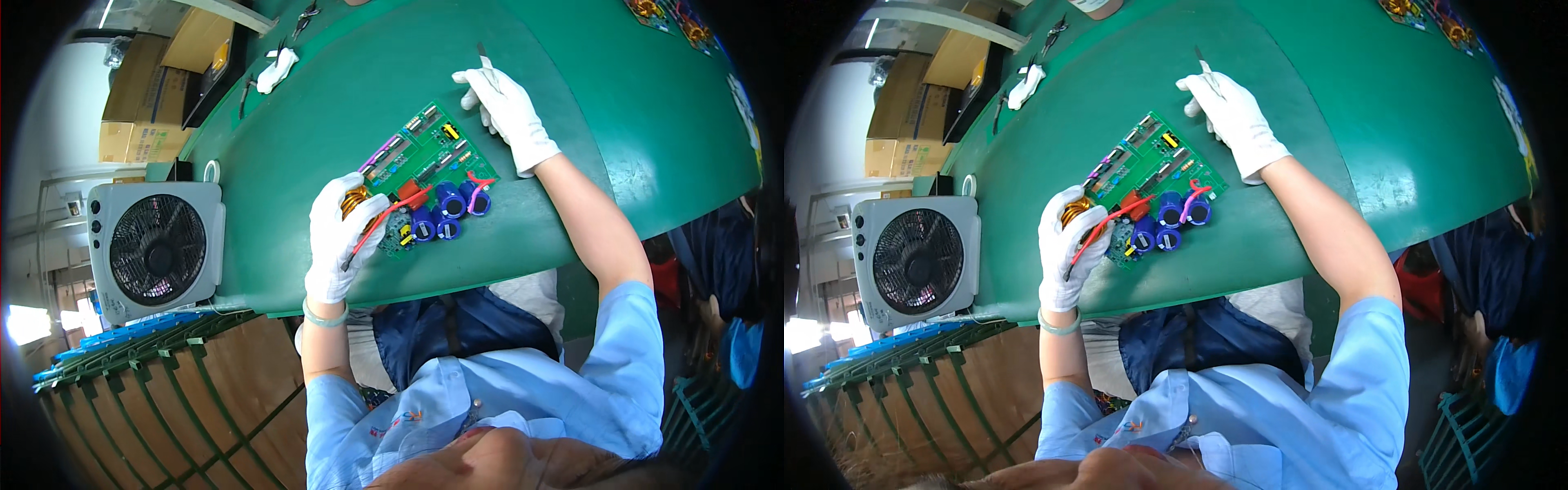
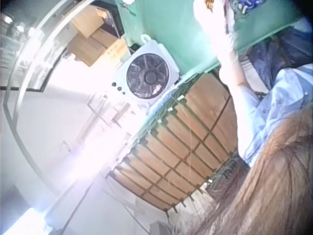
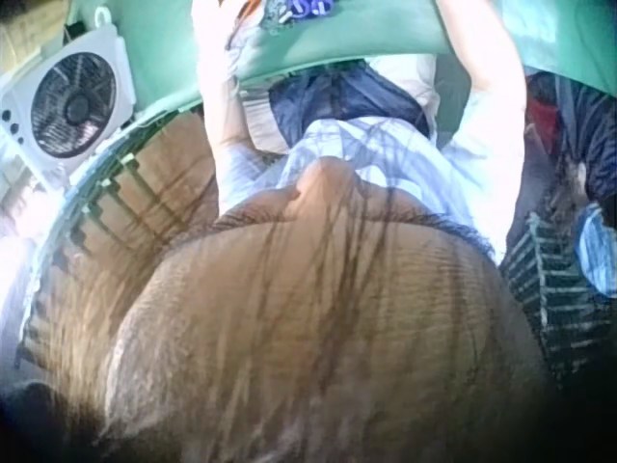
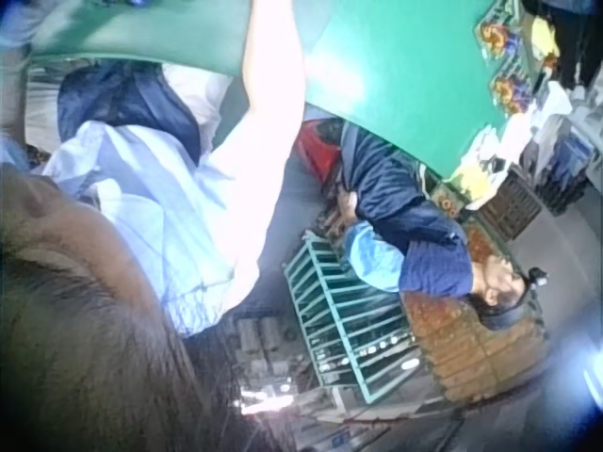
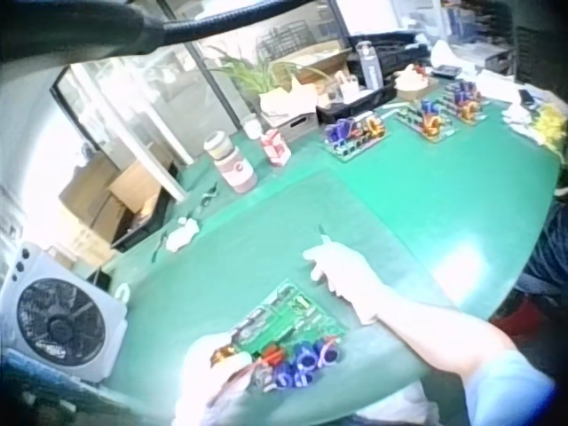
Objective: The person uses a metal scraper to remove white residue from the surface of a green circuit board. They flip the board over to clean both sides, scraping along the traces and around components. The person also handles a red wire and a large copper coil attached to the board during the process.
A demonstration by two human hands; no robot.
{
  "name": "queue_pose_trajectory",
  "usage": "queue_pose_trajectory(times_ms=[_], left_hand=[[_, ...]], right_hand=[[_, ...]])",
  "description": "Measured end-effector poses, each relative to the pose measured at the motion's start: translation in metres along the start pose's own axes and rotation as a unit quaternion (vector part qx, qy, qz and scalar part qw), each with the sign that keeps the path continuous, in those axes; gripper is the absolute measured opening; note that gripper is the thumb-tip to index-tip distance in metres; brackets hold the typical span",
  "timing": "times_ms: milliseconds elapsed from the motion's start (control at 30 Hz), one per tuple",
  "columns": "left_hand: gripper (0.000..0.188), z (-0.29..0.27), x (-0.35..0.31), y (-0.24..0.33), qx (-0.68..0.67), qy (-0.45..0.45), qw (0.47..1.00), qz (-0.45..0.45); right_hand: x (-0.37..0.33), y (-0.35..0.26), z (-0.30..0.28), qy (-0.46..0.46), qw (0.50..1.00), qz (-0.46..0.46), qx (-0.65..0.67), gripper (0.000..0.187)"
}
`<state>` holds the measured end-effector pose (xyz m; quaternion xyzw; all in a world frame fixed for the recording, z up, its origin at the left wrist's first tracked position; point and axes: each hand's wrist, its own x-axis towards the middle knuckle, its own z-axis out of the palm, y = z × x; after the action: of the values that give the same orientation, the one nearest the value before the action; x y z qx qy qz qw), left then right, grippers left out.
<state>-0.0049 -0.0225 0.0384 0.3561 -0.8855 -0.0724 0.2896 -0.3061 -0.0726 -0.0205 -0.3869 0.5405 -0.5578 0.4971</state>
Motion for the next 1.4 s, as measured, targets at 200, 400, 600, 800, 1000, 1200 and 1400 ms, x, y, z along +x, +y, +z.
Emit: queue_pose_trajectory(times_ms=[200, 400, 600, 800, 1000, 1200, 1400], left_hand=[[0.052, 0.023, -0.028, -0.036, -0.422, 0.034, 0.879, -0.219], [0.047, 0.044, -0.059, -0.066, -0.716, 0.058, 0.61, -0.335], [0.051, 0.041, -0.048, -0.066, -0.72, 0.046, 0.622, -0.303], [0.05, 0.033, -0.043, -0.069, -0.835, 0.083, 0.323, -0.437], [0.047, 0.037, -0.045, -0.076, -0.815, 0.051, 0.363, -0.45], [0.044, 0.035, -0.033, -0.06, -0.672, 0.147, 0.446, -0.574], [0.029, 0.041, -0.072, -0.097, -0.37, 0.048, 0.856, -0.357]], right_hand=[[-0.004, -0.001, 0.005, -0.145, 0.988, -0.003, 0.06, 0.036], [-0.029, -0.027, 0.01, -0.194, 0.975, 0.095, 0.062, 0.035], [-0.041, -0.021, 0.019, -0.188, 0.974, 0.098, 0.083, 0.028], [-0.035, -0.013, 0.015, -0.181, 0.978, 0.085, 0.06, 0.028], [-0.036, -0.016, 0.018, -0.166, 0.981, 0.08, 0.058, 0.025], [-0.035, -0.015, 0.017, -0.177, 0.98, 0.08, 0.049, 0.023], [-0.035, -0.009, 0.022, -0.247, 0.964, 0.098, -0.031, 0.026]])
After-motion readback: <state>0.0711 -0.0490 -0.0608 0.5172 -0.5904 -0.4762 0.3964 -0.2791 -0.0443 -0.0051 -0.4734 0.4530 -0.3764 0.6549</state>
